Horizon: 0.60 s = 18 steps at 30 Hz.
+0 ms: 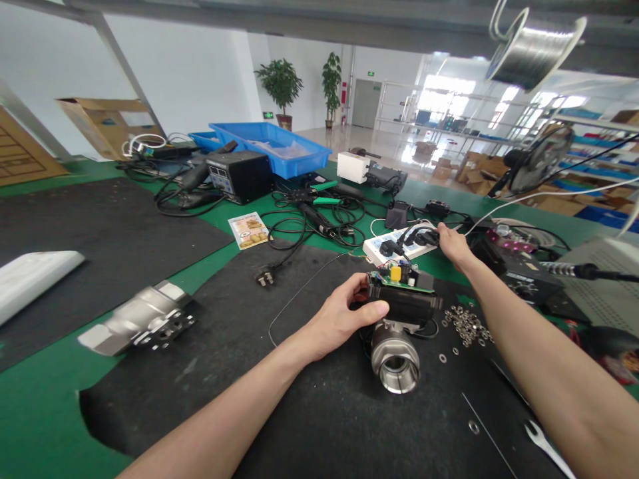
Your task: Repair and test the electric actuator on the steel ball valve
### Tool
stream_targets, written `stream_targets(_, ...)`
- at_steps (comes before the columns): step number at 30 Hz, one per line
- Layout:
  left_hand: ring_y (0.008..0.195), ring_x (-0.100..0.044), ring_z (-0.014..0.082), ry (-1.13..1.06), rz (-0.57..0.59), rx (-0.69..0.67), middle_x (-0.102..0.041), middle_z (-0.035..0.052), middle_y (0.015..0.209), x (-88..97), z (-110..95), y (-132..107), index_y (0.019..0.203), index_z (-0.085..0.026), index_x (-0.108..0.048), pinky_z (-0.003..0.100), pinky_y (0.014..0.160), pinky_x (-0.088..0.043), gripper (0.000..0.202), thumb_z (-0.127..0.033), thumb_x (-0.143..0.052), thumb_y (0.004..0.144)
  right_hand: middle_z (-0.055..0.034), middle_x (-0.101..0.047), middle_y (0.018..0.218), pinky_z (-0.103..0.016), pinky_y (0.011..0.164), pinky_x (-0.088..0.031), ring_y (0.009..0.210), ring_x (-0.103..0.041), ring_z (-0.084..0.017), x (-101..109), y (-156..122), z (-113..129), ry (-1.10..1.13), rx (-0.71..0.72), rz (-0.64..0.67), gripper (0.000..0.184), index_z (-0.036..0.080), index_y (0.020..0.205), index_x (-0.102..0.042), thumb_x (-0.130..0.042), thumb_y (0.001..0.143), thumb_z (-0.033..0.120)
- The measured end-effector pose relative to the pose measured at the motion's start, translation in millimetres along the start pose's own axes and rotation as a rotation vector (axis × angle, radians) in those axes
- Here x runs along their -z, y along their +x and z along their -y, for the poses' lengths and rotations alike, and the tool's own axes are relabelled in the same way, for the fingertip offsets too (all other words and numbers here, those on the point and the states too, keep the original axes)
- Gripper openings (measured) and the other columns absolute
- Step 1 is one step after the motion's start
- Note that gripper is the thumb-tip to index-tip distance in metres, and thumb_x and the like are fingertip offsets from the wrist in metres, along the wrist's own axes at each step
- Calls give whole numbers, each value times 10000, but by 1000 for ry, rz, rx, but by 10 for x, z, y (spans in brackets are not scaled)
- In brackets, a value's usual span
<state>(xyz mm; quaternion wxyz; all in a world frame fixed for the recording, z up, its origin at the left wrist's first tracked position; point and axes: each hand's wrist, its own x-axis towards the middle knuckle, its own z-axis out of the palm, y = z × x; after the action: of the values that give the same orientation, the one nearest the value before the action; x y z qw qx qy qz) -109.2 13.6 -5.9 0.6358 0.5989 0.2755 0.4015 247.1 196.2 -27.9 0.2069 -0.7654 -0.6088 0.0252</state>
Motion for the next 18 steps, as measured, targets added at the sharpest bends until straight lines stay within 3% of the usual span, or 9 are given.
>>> stream_targets(18, 1245, -595, 325, 17, -15, -6, -673, 92, 1289, 0, 24, -1, 1276, -202, -594, 453, 1100, -437, 536, -497, -771, 865, -107, -639, 1313, -532, 1059, -491, 1219, -614, -275, -15, 12, -7, 60, -23, -19, 350, 162, 1239, -648, -631, 1000, 417)
